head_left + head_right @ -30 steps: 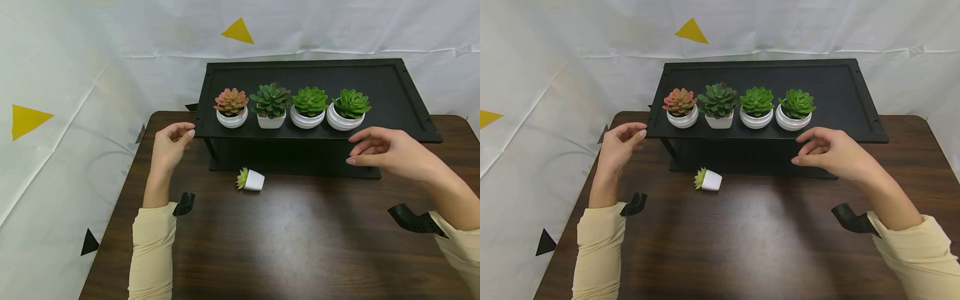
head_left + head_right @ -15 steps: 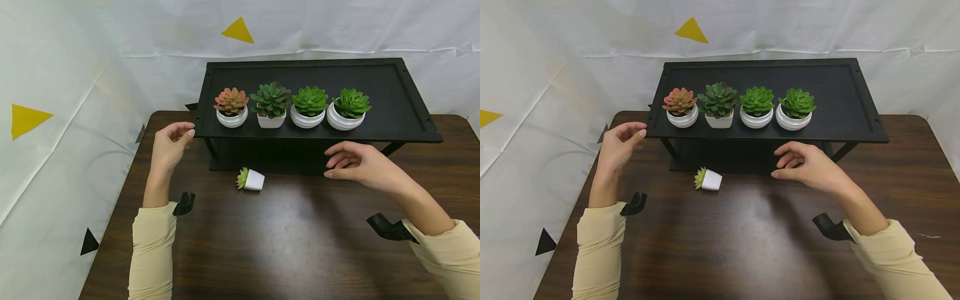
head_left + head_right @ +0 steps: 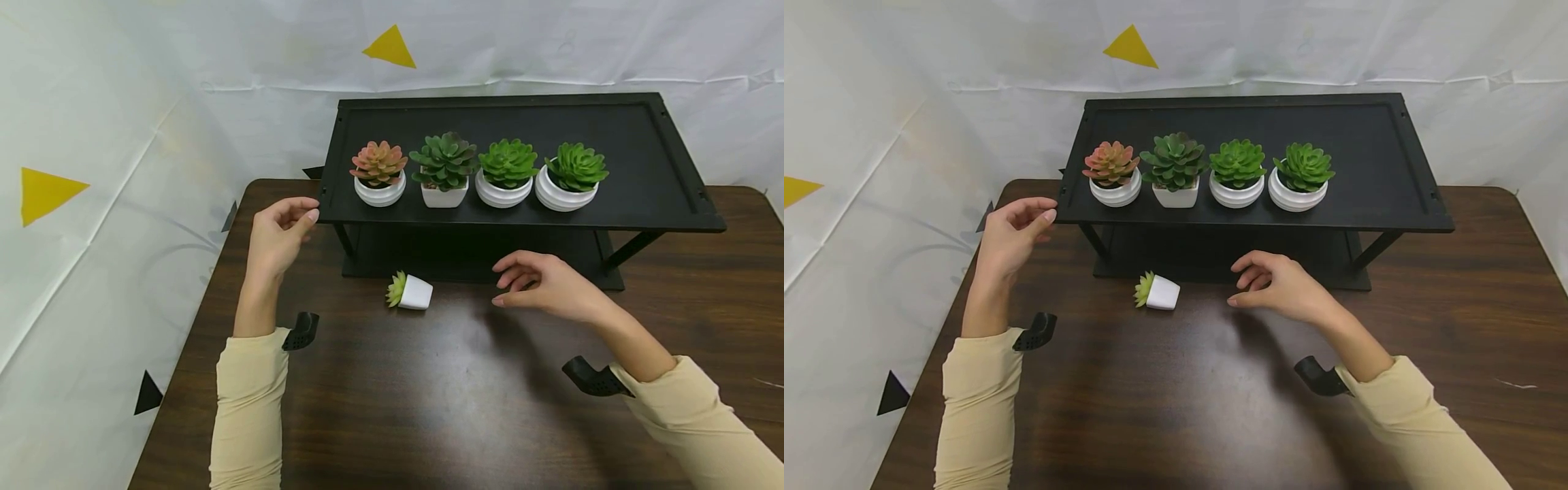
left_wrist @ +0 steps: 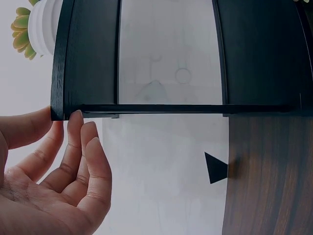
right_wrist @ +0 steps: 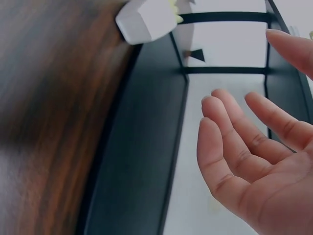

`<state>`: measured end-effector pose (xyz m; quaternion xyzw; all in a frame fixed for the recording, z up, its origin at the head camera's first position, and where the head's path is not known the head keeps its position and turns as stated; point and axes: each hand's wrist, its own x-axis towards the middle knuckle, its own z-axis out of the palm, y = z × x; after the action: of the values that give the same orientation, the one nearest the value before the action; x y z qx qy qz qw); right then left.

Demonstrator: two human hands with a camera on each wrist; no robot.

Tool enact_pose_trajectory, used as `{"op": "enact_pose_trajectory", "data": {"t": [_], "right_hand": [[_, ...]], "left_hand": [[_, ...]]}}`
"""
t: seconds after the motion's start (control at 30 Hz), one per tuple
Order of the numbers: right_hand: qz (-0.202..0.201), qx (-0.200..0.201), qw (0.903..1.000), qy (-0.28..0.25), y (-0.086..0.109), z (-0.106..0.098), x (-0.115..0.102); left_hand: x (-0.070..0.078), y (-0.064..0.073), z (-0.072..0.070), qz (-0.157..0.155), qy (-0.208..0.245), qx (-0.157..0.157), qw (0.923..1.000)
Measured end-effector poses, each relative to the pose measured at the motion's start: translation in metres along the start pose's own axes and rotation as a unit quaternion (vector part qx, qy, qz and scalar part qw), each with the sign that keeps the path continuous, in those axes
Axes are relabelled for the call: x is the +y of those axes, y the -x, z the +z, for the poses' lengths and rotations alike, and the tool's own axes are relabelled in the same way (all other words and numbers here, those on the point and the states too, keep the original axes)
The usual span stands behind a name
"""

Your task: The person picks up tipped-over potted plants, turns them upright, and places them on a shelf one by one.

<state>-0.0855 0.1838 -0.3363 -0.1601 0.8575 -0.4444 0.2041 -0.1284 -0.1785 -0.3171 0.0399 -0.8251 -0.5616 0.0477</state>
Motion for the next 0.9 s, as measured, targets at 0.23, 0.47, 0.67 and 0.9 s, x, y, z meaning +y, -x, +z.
{"op": "enact_pose_trajectory", "data": {"t": [0.23, 0.47, 0.67, 0.9], "right_hand": [[-0.005, -0.011, 0.9999, -0.01, -0.013, 0.018, 0.004], [-0.007, -0.02, 0.9997, -0.014, -0.024, 0.033, 0.007], [-0.002, -0.024, 0.9996, -0.014, -0.032, 0.045, 0.009], [-0.008, -0.026, 0.9995, -0.017, -0.04, 0.057, 0.012]], "left_hand": [[0.0, -0.001, 0.0, 0.001, 0.001, 0.001, 1.0], [-0.001, -0.001, 0.0, 0.002, 0.001, 0.001, 1.0], [-0.003, -0.002, 0.001, 0.005, 0.001, 0.007, 1.0], [-0.003, -0.002, 0.001, -0.001, 0.003, 0.009, 1.0]]}}
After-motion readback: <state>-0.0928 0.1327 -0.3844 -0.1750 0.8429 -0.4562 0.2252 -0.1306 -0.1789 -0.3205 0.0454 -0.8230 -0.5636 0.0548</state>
